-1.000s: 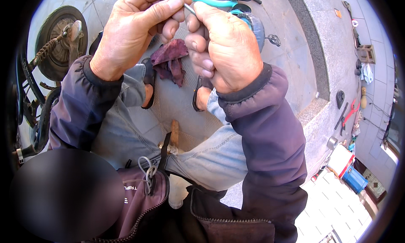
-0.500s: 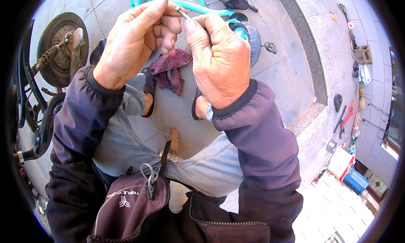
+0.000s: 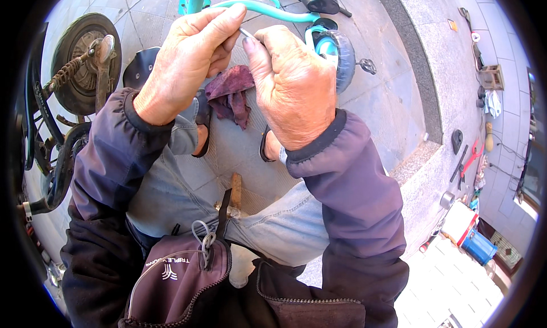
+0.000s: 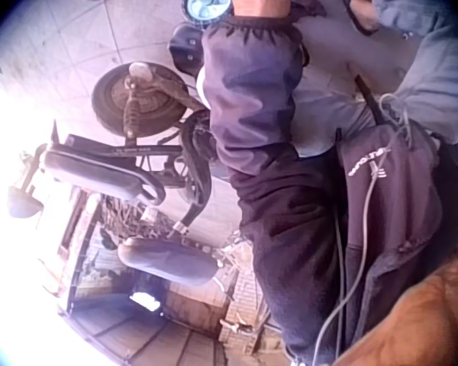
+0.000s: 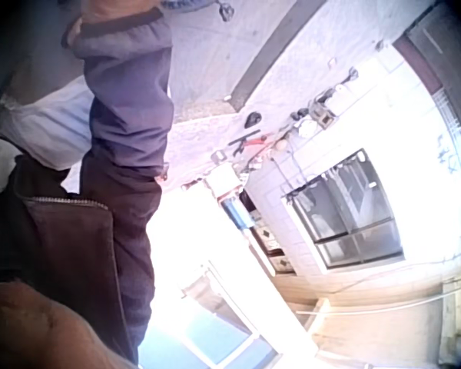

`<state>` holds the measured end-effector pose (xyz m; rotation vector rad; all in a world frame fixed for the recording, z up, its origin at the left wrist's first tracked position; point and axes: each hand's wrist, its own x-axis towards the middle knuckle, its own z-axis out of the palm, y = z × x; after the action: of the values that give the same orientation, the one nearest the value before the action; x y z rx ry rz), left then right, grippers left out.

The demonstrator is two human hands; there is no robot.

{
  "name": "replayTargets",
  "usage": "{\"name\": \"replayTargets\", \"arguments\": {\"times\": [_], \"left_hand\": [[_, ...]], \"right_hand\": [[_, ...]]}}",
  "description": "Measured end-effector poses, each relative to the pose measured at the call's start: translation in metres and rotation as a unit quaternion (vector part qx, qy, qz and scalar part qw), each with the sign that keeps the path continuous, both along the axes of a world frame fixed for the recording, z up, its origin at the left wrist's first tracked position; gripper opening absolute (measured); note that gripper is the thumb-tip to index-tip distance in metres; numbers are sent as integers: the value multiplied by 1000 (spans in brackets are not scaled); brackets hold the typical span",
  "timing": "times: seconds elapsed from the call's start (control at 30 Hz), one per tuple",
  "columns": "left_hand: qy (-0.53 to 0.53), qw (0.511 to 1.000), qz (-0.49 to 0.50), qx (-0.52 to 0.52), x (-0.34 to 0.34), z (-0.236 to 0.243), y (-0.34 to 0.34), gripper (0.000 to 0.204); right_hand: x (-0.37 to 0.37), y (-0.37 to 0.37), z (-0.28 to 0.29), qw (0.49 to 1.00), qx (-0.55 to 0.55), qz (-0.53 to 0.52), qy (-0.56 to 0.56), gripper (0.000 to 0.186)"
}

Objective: The person is repairing a teal tricycle by hand. They manipulate a small metal component, possibly a cotter pin, and use a yellow-handled screwdriver to tighten a screw on the tricycle's wheel axle. The person is seated on a low stool during the process.

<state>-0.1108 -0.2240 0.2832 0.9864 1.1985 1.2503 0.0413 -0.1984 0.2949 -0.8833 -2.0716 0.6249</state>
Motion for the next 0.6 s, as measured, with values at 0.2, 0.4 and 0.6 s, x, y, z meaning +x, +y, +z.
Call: {"name": "replayTargets", "arguments": {"times": [0.2, 0.4, 0.6], "left_hand": [[-19, 995, 3, 96, 5, -8, 0, 19], [-42, 991, -6, 130, 6, -8, -1, 18], [19, 994, -7, 111, 3, 1, -1, 18]], "right_hand": [[0, -5, 11, 989, -148, 2, 19, 14], [9, 1, 21, 703, -659, 94, 250, 31], [3, -2, 19, 882, -447, 24, 148, 27]]}}
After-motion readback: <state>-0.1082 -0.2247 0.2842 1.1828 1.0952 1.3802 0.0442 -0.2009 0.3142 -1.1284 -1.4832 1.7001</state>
